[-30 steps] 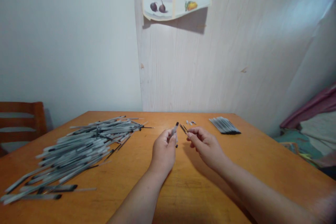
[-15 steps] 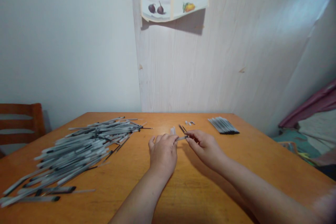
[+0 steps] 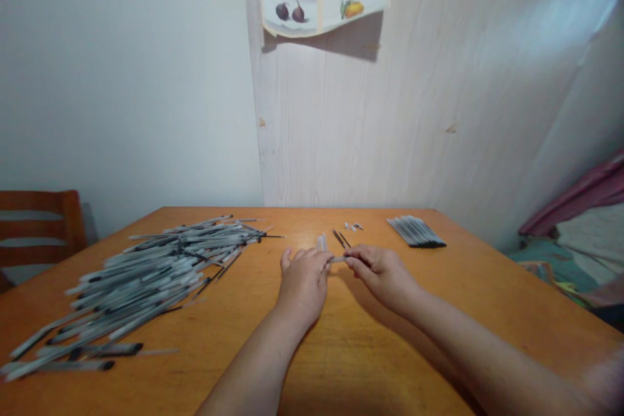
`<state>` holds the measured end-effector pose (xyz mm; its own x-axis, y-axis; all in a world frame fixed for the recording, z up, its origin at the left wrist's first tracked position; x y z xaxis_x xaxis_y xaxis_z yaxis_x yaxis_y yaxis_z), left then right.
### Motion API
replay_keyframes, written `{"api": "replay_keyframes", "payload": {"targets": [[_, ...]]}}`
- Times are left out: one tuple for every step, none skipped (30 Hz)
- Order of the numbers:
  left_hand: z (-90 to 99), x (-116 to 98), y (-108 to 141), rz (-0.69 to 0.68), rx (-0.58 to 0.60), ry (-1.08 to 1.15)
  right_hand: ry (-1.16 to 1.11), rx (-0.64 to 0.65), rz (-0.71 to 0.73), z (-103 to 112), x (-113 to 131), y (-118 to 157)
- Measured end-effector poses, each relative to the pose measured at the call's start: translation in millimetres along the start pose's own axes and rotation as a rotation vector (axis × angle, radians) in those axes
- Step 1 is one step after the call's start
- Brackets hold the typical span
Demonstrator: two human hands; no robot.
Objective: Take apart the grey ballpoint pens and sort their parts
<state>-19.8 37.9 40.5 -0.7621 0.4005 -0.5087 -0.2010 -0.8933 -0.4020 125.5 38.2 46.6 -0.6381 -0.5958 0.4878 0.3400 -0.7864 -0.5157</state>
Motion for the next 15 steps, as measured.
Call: {"api": "replay_keyframes", "payload": {"targets": [[0.8,-0.7,0.2,-0.004,0.0,-0.009,0.004,0.008,0.003,-0.4,0.3,0.0],[1.6,-1.5,0.5,-0.009,-0.002,-0.02,0.011,0.013,0.008,-0.5,0.7,0.0],[2.3,-2.2,0.9,-0.016,-0.004,-0.031,0.02,0.017,0.012,-0.6,1.0,0.0],[3.0,-2.6,1.3,-0.021,-0.008,-0.04,0.031,0.018,0.013,-0.4,1.1,0.1],[3.4,-2.9,1.6,-0.026,-0.012,-0.048,0.041,0.014,0.011,0.1,1.0,0.3],[3.7,-2.9,1.9,-0.03,-0.016,-0.052,0.051,0.006,0.007,0.9,0.9,0.5],[4.0,-2.7,2.1,-0.033,-0.02,-0.054,0.061,-0.003,0.004,1.8,0.8,0.7],[4.1,-2.5,2.2,-0.036,-0.023,-0.057,0.072,-0.01,0.003,2.8,0.9,0.8],[4.1,-2.4,2.2,-0.041,-0.026,-0.06,0.086,-0.015,0.004,3.7,1.4,0.9],[4.3,-2.4,2.3,-0.045,-0.029,-0.064,0.103,-0.013,0.006,4.5,1.9,0.8],[4.4,-2.6,2.3,-0.05,-0.032,-0.07,0.118,-0.002,0.009,4.7,2.5,0.6],[4.6,-2.9,2.3,-0.055,-0.034,-0.077,0.131,0.013,0.011,4.7,2.9,0.3],[4.7,-3.2,2.4,-0.06,-0.034,-0.084,0.139,0.031,0.013,4.7,3.3,0.0],[4.7,-3.7,2.5,-0.065,-0.034,-0.09,0.143,0.046,0.015,4.9,3.6,-0.2],[4.8,-4.1,2.7,-0.07,-0.034,-0.093,0.145,0.057,0.018,5.3,3.8,-0.4]]}}
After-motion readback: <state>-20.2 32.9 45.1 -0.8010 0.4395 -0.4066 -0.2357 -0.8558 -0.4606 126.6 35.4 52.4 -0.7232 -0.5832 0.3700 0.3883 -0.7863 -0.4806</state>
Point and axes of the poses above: each hand's wrist, its own y-axis away from the middle knuckle, its own z-axis out of the back of the hand, x = y × z, the point moved 8 cm from there along -y, towards the middle knuckle, and after that the axes turned 6 degrees about z, right-handed, at the moved point
